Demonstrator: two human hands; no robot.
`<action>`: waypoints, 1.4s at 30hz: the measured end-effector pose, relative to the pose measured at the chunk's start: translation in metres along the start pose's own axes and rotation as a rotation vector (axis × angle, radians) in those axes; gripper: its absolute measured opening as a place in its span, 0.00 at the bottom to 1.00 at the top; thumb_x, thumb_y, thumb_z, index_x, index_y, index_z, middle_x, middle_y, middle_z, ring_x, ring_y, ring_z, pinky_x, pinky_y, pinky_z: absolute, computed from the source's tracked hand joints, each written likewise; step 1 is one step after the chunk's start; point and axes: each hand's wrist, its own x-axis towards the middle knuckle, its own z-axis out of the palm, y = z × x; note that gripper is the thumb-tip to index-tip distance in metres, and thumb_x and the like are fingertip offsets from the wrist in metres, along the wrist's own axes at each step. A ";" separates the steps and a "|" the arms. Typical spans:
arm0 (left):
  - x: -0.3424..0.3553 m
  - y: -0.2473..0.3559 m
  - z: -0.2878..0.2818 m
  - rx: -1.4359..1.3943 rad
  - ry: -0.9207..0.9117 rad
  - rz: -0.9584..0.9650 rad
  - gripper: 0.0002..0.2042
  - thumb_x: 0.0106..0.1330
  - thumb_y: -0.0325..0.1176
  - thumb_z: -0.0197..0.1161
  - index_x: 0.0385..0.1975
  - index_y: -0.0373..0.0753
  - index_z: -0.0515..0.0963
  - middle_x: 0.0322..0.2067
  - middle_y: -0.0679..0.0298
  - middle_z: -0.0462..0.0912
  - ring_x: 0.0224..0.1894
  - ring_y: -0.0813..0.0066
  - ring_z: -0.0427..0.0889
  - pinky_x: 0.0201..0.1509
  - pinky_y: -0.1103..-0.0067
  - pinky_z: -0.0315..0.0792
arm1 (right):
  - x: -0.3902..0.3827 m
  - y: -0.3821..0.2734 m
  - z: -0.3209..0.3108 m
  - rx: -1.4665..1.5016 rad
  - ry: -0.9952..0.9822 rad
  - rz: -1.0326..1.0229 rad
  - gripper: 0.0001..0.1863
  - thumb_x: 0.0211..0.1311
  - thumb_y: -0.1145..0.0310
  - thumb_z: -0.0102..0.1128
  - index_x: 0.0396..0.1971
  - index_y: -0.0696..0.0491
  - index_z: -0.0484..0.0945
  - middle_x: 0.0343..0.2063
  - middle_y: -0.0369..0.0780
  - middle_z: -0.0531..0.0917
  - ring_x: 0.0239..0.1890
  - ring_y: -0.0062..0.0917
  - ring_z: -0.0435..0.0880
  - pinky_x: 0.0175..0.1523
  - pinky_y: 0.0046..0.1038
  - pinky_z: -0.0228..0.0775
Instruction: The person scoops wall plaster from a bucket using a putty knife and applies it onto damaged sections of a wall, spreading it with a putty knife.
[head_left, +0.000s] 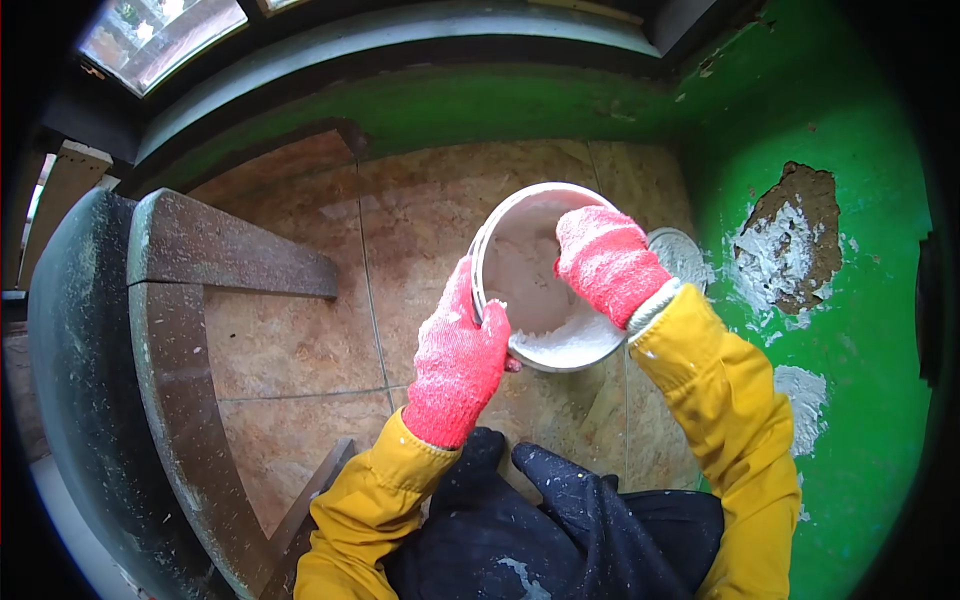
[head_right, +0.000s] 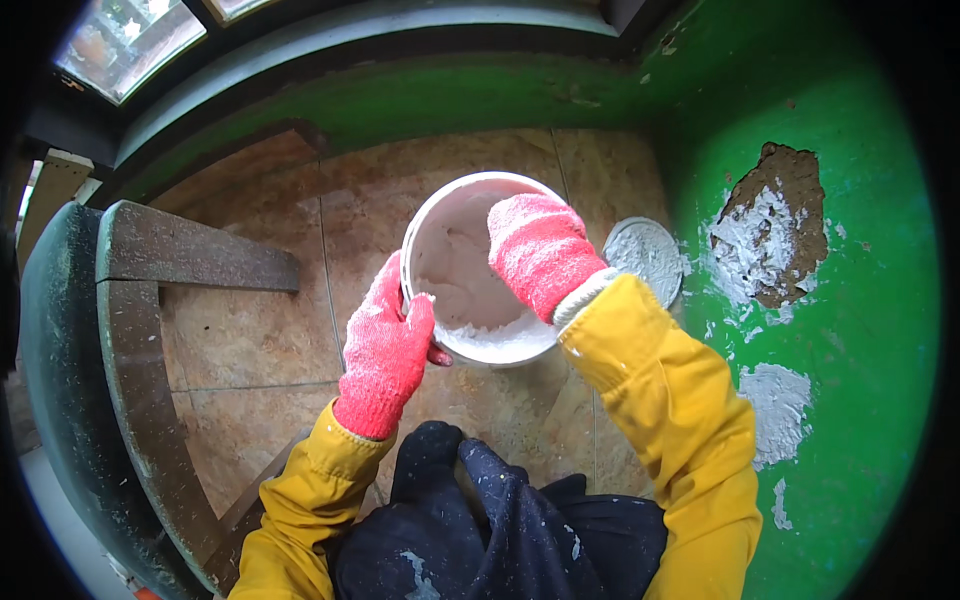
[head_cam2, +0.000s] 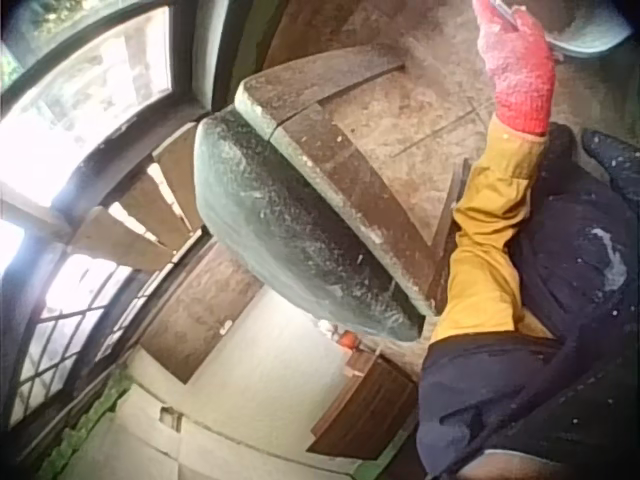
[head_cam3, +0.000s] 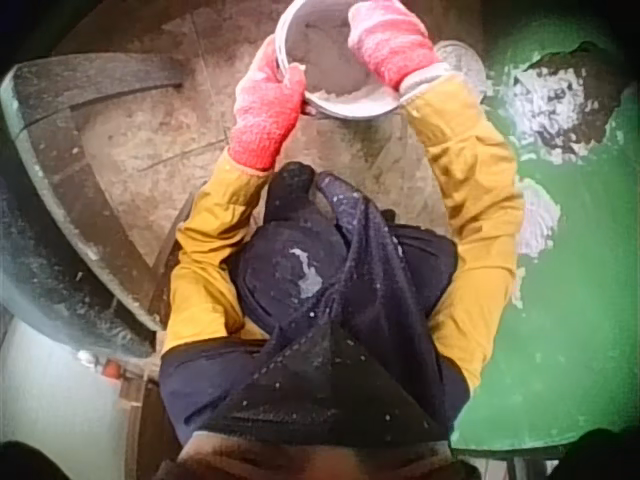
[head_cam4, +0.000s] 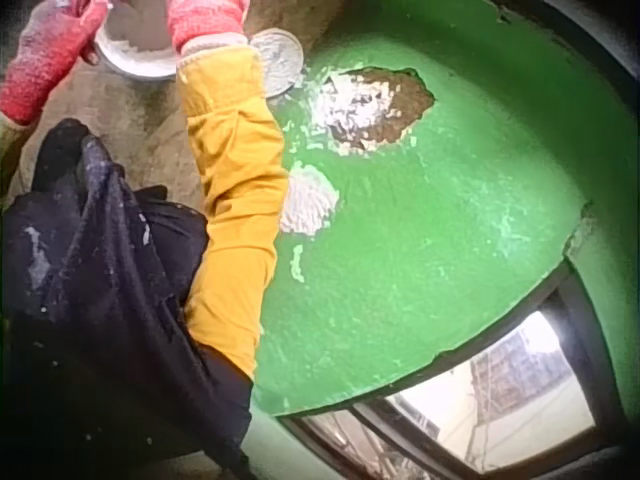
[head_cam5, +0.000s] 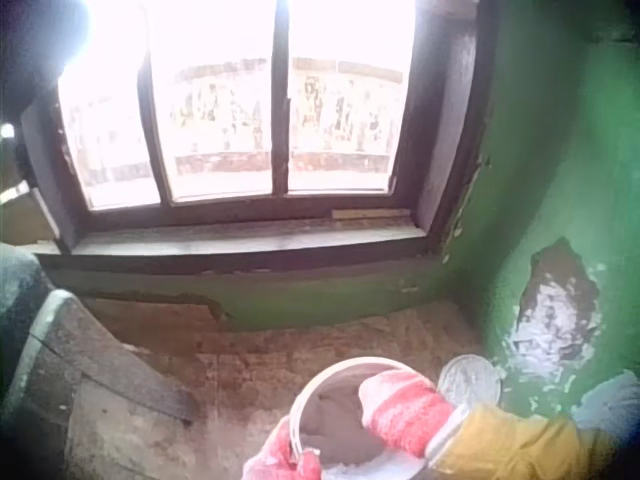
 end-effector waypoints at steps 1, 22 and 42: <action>0.001 -0.004 0.001 -0.026 0.003 -0.015 0.26 0.62 0.27 0.51 0.62 0.39 0.59 0.40 0.52 0.80 0.22 0.71 0.82 0.24 0.79 0.79 | 0.003 0.000 -0.001 0.003 -0.056 0.024 0.11 0.45 0.62 0.62 0.27 0.53 0.81 0.29 0.46 0.82 0.37 0.39 0.81 0.43 0.38 0.72; 0.008 -0.011 -0.013 -0.146 -0.168 -0.051 0.25 0.65 0.26 0.50 0.64 0.39 0.56 0.46 0.58 0.76 0.27 0.79 0.79 0.25 0.86 0.76 | 0.006 0.005 -0.014 -0.001 -0.138 0.032 0.14 0.44 0.59 0.65 0.31 0.50 0.82 0.32 0.42 0.83 0.39 0.37 0.81 0.44 0.36 0.73; 0.011 -0.015 -0.012 -0.156 -0.170 -0.042 0.26 0.65 0.26 0.50 0.64 0.38 0.56 0.45 0.58 0.76 0.25 0.80 0.78 0.24 0.86 0.76 | 0.009 0.001 -0.009 -0.249 -0.193 -0.213 0.09 0.42 0.65 0.62 0.28 0.47 0.81 0.26 0.41 0.82 0.32 0.35 0.82 0.35 0.36 0.74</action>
